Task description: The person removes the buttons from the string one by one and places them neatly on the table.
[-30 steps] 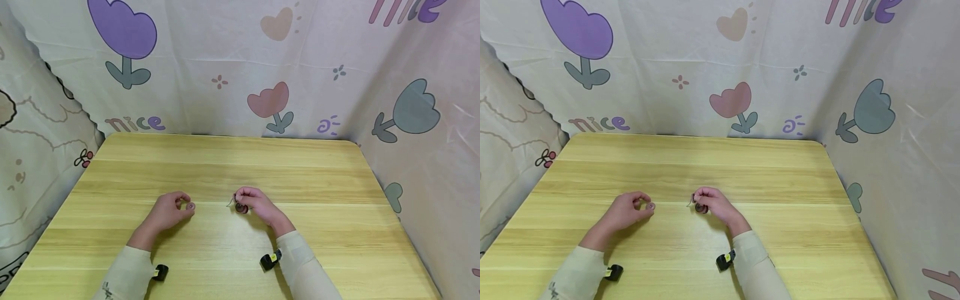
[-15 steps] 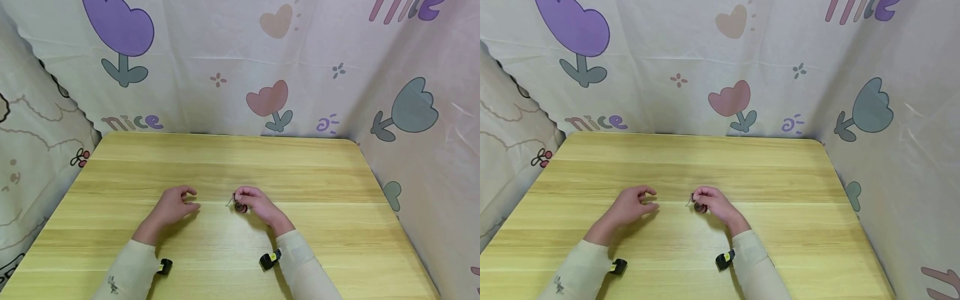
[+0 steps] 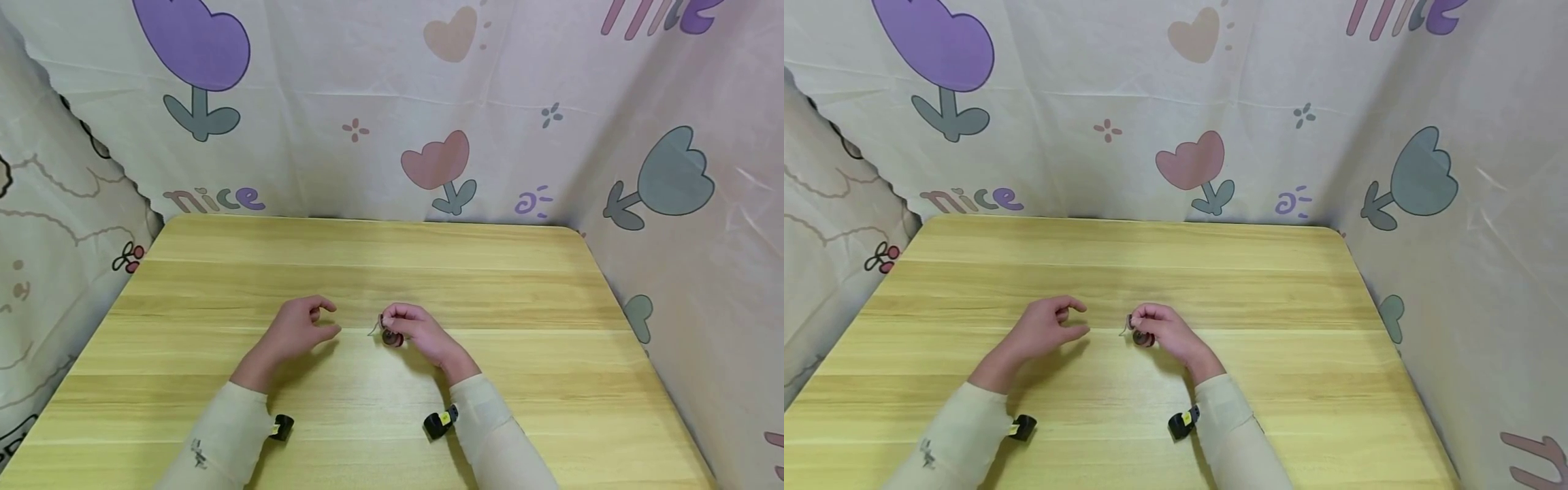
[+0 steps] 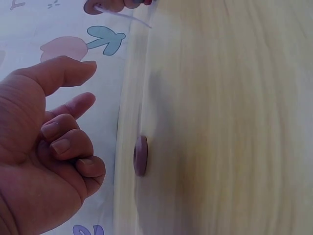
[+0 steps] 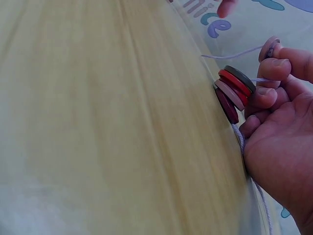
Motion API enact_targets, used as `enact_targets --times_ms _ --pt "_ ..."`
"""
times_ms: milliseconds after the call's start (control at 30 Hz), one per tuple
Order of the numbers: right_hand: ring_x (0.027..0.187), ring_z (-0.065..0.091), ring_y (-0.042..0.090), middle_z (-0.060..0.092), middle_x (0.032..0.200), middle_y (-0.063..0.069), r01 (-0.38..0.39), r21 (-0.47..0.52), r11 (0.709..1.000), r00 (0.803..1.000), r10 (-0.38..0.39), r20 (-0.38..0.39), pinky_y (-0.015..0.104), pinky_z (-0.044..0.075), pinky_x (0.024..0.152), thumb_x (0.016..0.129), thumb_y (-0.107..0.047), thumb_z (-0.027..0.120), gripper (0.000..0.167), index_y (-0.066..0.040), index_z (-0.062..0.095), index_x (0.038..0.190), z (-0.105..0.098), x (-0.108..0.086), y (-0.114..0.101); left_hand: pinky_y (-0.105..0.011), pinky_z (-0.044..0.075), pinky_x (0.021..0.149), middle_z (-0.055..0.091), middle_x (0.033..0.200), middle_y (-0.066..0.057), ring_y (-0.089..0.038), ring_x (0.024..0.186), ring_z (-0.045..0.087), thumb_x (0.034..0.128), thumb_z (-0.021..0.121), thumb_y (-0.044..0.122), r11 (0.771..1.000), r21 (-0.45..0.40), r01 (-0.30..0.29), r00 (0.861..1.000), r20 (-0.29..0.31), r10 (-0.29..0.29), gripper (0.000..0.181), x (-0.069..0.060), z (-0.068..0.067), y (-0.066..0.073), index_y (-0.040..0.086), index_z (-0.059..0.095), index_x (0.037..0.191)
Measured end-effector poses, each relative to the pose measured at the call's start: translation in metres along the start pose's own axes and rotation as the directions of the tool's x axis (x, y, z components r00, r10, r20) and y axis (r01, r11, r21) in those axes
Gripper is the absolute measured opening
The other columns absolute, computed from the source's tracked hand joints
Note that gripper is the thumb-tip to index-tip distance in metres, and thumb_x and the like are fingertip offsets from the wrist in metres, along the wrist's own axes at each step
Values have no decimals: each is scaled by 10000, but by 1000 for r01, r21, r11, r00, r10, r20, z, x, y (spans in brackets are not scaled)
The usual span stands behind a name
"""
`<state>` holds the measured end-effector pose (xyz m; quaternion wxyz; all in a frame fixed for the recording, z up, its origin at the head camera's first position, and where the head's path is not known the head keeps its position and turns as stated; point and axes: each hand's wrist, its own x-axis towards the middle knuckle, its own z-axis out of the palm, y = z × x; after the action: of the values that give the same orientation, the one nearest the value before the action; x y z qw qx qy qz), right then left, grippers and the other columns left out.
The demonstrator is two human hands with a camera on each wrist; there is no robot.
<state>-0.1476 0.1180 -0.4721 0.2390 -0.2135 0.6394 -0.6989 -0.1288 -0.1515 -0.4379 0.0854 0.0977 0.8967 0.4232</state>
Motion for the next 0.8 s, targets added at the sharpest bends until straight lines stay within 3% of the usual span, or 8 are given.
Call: enact_targets --times_ms 400,800 --pt "705 467 245 515 824 159 -10 22 1000 1000 10 -6 332 426 674 1021 -91 511 245 153 526 1006 1 2 2 -313 302 534 305 616 24 -130 519 265 847 780 170 999 -22 -31 999 16 32 336 7 12 12 11 681 1127" --pt "691 449 252 492 797 150 11 34 999 1000 -11 -2 334 413 669 1022 -124 516 258 129 519 971 -1 2 4 -299 311 529 309 599 33 -120 507 272 865 764 145 998 -47 -48 996 71 51 280 14 29 24 23 693 1107"
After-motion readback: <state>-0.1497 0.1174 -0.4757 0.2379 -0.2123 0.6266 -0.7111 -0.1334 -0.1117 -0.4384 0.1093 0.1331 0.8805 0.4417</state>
